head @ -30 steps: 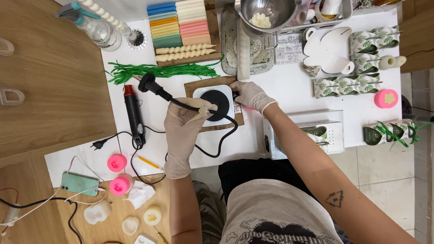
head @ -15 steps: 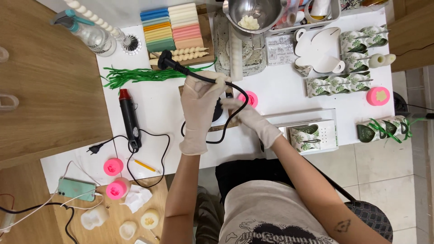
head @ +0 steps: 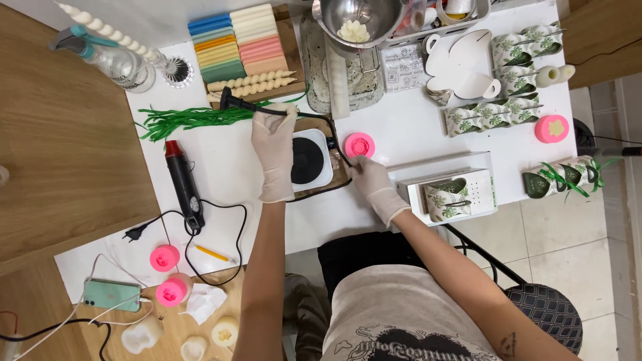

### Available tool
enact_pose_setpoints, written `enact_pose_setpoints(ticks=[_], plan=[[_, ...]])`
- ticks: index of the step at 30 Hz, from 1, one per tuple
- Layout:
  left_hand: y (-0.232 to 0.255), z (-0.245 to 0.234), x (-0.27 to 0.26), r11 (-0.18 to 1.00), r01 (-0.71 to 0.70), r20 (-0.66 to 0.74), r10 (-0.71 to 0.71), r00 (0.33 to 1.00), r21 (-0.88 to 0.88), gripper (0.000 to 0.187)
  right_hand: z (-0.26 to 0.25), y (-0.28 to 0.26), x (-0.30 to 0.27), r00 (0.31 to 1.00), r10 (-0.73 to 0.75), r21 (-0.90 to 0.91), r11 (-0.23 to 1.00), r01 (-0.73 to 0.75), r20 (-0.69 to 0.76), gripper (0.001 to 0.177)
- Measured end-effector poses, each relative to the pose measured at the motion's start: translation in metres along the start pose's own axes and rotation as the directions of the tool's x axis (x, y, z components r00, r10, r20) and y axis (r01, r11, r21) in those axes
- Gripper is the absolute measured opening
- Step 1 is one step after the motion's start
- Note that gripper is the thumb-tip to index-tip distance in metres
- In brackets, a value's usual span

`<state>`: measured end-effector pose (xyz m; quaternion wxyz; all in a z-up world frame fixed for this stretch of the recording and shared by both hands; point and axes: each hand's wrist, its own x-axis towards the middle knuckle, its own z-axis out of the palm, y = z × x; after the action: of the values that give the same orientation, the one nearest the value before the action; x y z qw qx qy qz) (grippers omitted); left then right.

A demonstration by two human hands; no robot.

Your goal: The person ties green wax strips around paper-wrapped candle packages one at a time, folding and pressing the strips to secure them, and sets finished candles aside on the table. They briefly adjust a hot plate and move a metal pot on the worktable.

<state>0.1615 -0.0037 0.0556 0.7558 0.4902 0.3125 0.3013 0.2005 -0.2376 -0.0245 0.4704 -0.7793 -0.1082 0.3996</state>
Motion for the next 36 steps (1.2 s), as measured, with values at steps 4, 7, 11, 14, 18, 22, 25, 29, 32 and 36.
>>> enact_pose_setpoints(ticks=[4,7,11,14,18,22,25,29,32,36], plan=[[-0.026,-0.014,0.012,0.998,0.007,-0.068,-0.011,0.998,-0.055,0.018,0.015,-0.019,0.026,0.947,-0.218,-0.552,0.832,0.054,-0.235,0.022],[-0.042,-0.023,0.024,0.995,-0.013,-0.085,0.005,0.996,-0.1,0.018,0.024,-0.017,0.046,0.913,-0.325,-0.641,0.761,0.096,-0.249,0.019],[-0.055,-0.022,0.035,0.999,-0.012,-0.026,0.011,1.0,-0.033,0.018,0.023,-0.022,0.055,0.925,-0.221,-0.59,0.807,-0.005,-0.311,0.023],[-0.054,-0.017,0.033,0.998,-0.001,0.056,-0.002,0.998,0.061,0.018,0.017,-0.012,0.05,0.976,-0.068,-0.692,0.716,-0.096,-0.206,0.028],[-0.051,-0.008,0.035,0.98,-0.048,0.106,0.028,0.994,0.194,0.016,0.024,0.012,0.047,0.97,0.02,-0.635,0.753,-0.173,-0.241,0.028],[-0.067,0.003,0.048,0.929,-0.052,0.182,-0.017,0.983,0.366,0.015,0.034,0.038,0.055,0.958,-0.121,-0.691,0.717,-0.096,-0.259,0.03],[-0.069,0.01,0.057,0.857,-0.105,0.241,-0.022,0.97,0.504,0.017,0.035,0.04,0.06,0.968,-0.075,-0.703,0.701,-0.12,-0.24,0.027],[-0.068,0.003,0.057,0.769,-0.269,0.298,0.107,0.949,0.58,0.019,0.037,0.045,0.059,0.961,-0.068,-0.597,0.794,-0.111,-0.269,0.022],[-0.078,-0.019,0.062,0.823,-0.253,0.201,0.173,0.964,0.509,0.016,0.037,0.05,0.053,0.962,-0.152,-0.53,0.848,0.01,-0.225,0.022],[-0.092,-0.064,0.064,0.91,-0.144,0.067,0.128,0.989,0.388,0.02,0.039,0.034,0.045,0.957,-0.273,-0.631,0.761,0.151,-0.099,0.037]])
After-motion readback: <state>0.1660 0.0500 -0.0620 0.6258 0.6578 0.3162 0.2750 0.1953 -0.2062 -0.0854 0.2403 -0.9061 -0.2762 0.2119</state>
